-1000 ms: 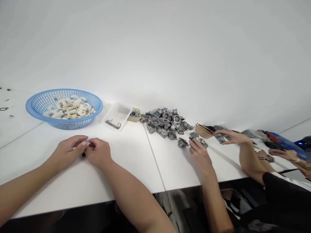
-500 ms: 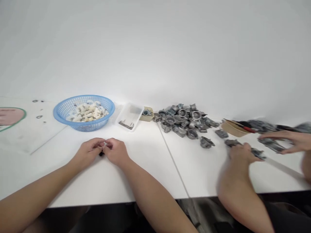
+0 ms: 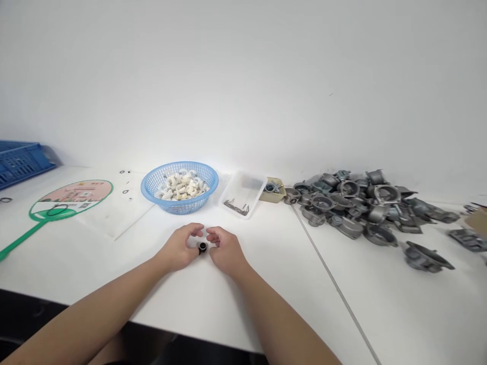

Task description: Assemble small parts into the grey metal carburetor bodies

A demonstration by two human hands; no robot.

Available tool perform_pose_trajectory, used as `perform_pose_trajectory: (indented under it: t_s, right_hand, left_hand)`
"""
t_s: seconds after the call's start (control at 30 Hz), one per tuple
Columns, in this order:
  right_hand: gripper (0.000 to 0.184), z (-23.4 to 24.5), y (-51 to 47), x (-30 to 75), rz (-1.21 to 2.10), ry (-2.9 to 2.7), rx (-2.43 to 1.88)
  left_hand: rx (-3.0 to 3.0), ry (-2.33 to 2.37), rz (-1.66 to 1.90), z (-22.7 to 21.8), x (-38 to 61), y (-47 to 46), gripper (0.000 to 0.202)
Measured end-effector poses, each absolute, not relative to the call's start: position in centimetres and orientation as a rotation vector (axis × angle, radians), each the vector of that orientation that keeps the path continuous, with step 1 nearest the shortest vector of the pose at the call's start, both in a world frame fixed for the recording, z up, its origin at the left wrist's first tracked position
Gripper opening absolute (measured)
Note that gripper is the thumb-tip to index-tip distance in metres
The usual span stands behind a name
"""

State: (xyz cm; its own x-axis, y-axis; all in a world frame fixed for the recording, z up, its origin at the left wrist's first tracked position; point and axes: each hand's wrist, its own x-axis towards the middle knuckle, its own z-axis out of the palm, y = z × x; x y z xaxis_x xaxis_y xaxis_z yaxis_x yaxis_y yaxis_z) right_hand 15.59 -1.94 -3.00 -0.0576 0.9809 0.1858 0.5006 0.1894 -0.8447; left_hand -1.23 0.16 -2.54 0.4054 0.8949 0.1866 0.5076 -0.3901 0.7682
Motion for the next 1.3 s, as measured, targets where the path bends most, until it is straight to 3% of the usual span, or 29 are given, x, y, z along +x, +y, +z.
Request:
perform_pose_trajectory:
  t_s: [0.23,0.73,1.3]
  right_hand:
    - [0.059,-3.4,-1.8,15.9,0.704,-1.772,-1.382]
    - [0.034,-2.8,-2.3,15.2,0.576,-1.944,-1.420]
    - [0.025,-3.0,-2.1,15.2,0.640,-1.815,-1.421]
  left_hand:
    - [2.285,1.202,0.575,-1.6,-1.4,0.0,0.064]
    - [2.226,1.243,0.652,-2.7,-1.1,0.7,0.037]
    - [2.214,1.180,0.711,-3.1,-1.1,0.9,0.039]
